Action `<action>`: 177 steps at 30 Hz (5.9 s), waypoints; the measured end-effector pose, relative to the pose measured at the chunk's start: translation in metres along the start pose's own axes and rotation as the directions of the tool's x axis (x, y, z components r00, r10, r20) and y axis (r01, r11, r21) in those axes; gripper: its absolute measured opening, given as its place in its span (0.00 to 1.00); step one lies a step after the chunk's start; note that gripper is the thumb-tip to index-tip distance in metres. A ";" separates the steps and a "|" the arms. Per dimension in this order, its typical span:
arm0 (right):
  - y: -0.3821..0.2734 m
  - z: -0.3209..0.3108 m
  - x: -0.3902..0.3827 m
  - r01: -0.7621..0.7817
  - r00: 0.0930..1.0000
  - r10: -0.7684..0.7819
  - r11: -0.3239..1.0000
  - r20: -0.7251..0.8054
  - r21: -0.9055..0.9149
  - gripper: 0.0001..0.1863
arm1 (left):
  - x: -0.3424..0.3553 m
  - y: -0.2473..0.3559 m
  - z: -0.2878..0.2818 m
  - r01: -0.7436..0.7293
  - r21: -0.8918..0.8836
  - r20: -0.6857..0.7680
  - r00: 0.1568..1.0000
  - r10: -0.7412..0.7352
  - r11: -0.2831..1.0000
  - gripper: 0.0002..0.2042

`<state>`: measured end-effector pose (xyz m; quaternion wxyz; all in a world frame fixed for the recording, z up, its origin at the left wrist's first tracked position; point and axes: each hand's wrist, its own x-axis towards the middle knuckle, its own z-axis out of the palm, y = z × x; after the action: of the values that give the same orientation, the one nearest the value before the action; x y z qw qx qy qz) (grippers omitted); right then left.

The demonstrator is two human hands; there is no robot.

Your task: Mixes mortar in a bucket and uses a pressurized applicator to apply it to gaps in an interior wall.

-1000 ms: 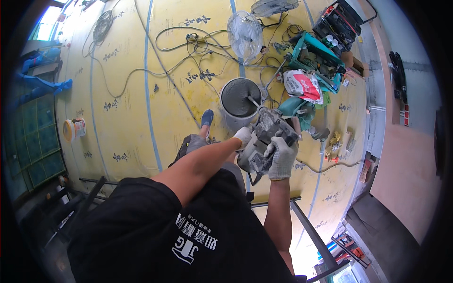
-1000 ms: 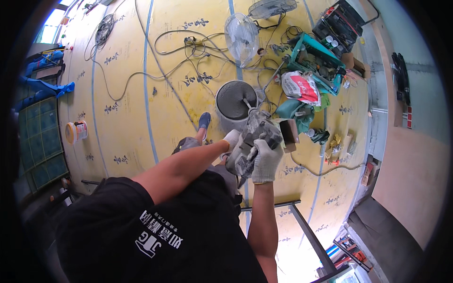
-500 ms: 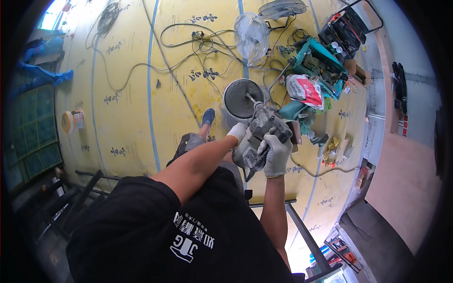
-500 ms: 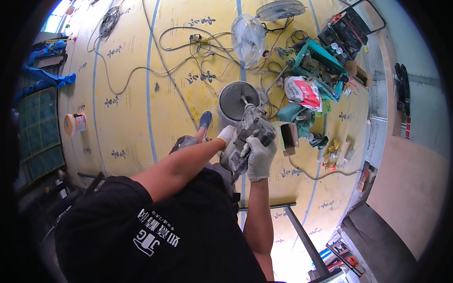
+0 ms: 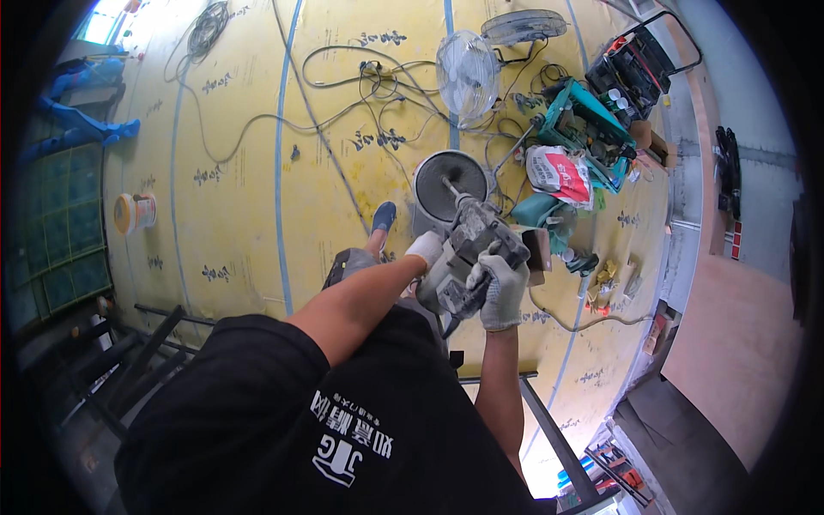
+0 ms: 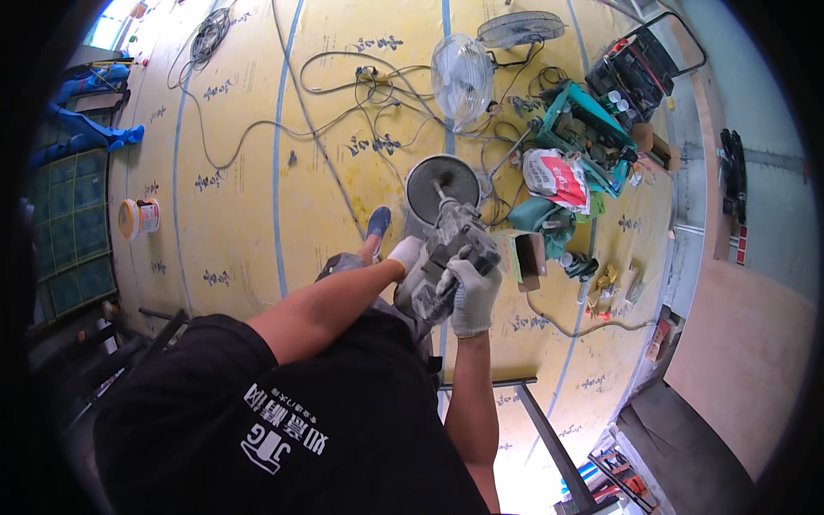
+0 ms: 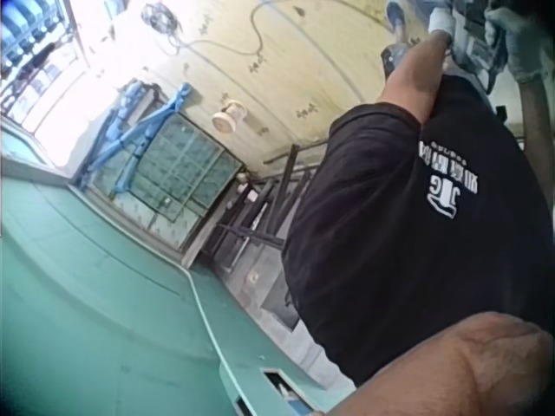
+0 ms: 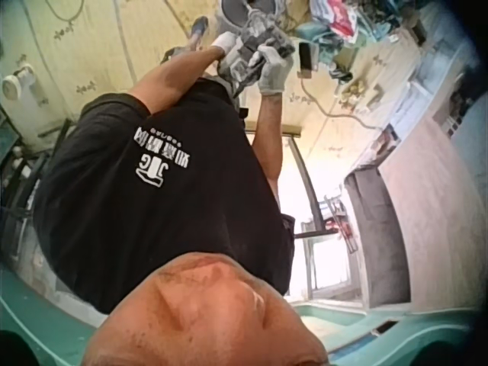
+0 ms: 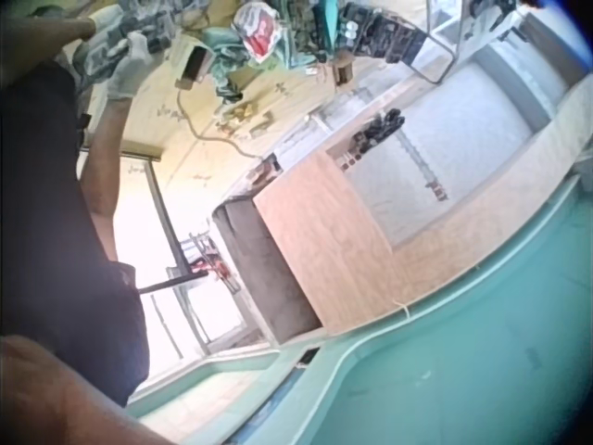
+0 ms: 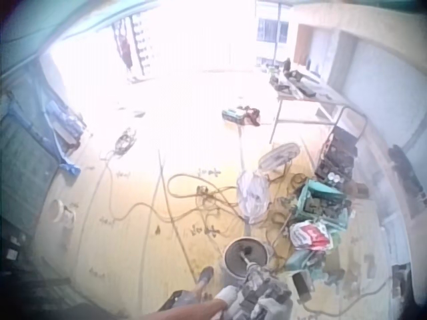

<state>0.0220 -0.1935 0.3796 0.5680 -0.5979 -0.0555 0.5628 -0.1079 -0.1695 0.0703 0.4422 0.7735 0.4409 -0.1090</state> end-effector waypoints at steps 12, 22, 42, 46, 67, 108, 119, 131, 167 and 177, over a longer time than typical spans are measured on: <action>0.008 -0.003 -0.013 -0.028 1.000 0.028 1.000 0.002 0.005 0.06 | -0.015 -0.004 0.013 0.062 0.002 0.054 0.997 -0.062 0.998 0.12; 0.008 -0.009 -0.017 -0.087 0.995 0.088 0.996 -0.042 0.012 0.07 | -0.004 -0.043 0.093 -0.191 0.453 0.161 0.978 0.131 0.871 0.17; -0.005 -0.045 -0.029 -0.159 0.971 0.160 0.987 -0.176 0.017 0.08 | -0.041 0.046 0.031 -0.452 0.545 0.443 0.870 0.215 0.706 0.23; -0.007 -0.037 -0.029 -0.146 0.977 0.147 0.989 -0.151 0.018 0.07 | -0.042 0.039 0.030 -0.420 0.508 0.371 0.895 0.249 0.752 0.22; -0.016 -0.064 -0.027 -0.146 0.967 0.149 0.989 -0.204 0.033 0.08 | -0.027 0.068 0.037 -0.410 0.473 0.405 0.887 0.220 0.780 0.11; -0.031 -0.054 -0.012 -0.004 0.969 -0.014 0.997 -0.245 -0.072 0.07 | 0.013 0.089 0.045 -0.274 0.254 0.200 0.953 0.226 0.928 0.13; -0.040 -0.058 -0.003 -0.024 0.978 -0.006 0.990 -0.207 -0.142 0.09 | 0.032 0.081 0.079 -0.194 -0.005 -0.031 0.981 0.194 0.981 0.13; -0.035 -0.045 0.006 0.037 0.981 -0.065 0.988 -0.181 -0.153 0.09 | 0.042 0.077 0.059 -0.121 -0.208 0.013 0.992 0.126 0.971 0.13; -0.030 -0.004 0.020 0.107 0.992 -0.094 0.982 0.090 -0.154 0.08 | 0.052 0.022 0.060 -0.052 -0.105 -0.102 0.994 0.041 0.993 0.13; -0.025 -0.011 0.021 0.016 0.996 -0.004 0.989 0.084 -0.145 0.10 | 0.014 0.039 0.005 0.014 -0.126 -0.009 1.000 -0.015 0.992 0.16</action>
<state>0.0519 -0.1768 0.3822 0.5229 -0.6134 -0.1232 0.5790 -0.0677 -0.1740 0.0823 0.4872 0.7412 0.4548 -0.0801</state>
